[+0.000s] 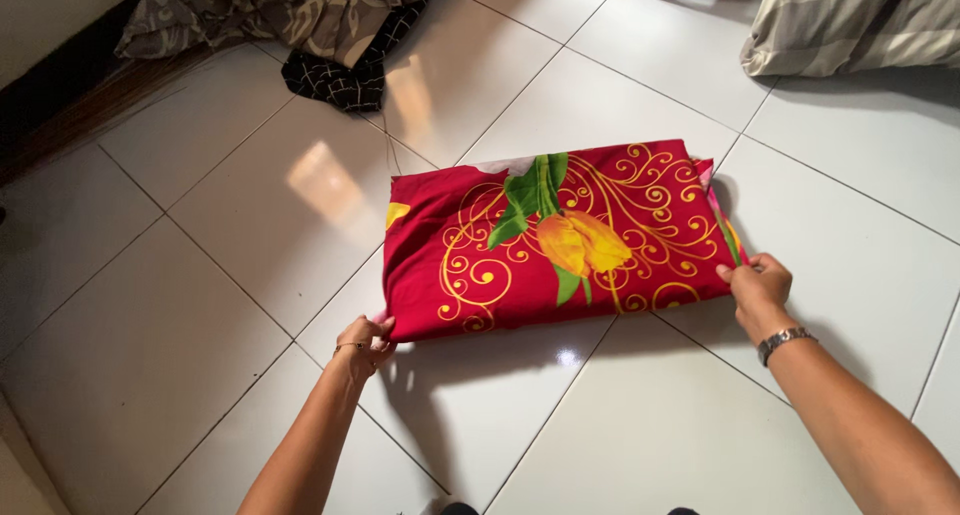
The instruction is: The person folds a red floral-patterned cloth on a small table, then places it on a bed with other folded items. The person then folds a black checkered cloth on the floor and adds it to the stack on the bed.
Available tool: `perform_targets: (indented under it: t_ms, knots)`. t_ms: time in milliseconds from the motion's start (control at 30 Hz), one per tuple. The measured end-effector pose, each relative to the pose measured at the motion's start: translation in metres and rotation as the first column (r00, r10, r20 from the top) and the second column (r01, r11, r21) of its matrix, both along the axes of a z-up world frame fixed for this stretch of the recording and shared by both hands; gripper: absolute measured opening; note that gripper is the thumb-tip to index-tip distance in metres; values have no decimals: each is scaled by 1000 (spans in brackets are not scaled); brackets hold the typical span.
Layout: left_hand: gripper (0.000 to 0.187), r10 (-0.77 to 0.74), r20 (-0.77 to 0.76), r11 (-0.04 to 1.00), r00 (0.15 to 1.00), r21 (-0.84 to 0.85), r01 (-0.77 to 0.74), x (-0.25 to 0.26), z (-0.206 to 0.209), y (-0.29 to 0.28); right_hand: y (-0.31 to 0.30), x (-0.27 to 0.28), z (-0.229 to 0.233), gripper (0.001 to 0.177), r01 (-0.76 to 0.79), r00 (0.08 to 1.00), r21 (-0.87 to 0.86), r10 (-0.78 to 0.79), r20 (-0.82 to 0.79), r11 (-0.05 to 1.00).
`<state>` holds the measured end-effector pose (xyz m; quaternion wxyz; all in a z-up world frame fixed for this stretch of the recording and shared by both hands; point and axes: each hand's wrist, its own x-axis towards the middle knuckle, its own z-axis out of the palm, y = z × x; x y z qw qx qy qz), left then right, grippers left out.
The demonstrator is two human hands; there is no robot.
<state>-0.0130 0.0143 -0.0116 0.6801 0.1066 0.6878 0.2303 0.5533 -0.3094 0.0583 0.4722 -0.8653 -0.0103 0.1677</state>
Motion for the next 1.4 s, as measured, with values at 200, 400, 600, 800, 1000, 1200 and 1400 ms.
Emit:
perform_targets:
  t_ms: [200, 400, 600, 800, 1000, 1200, 1400]
  knots:
    - [49, -132, 418, 977, 899, -99, 190, -1, 73, -20, 13, -8, 26, 41, -118, 892, -319, 242, 382, 940]
    - [25, -308, 368, 925, 877, -100, 367, 35, 113, -28, 54, -126, 84, 72, -519, 181, -637, 802, 569, 570]
    - [16, -412, 447, 908, 794, 129, 399, 53, 99, -9, 118, -250, 110, 118, -636, -237, -756, 894, 380, 152]
    - [52, -276, 630, 960, 726, 222, 172, 58, 147, 2, 192, -268, 112, 51, -771, -16, -498, 771, 637, 396]
    - [92, -693, -142, 113, 707, 947, 300, 95, 241, -29, 234, -239, 221, 33, -807, 504, 76, 616, 605, 586]
    - [75, 24, -854, -674, 520, 371, 639, 145, 323, -48, 217, -161, 322, 47, -403, 863, 753, 490, 124, 520]
    - [74, 100, -931, -613, 350, 220, 759, 167, 294, -59, 180, -38, 226, 47, -169, 797, 713, 520, -307, 680]
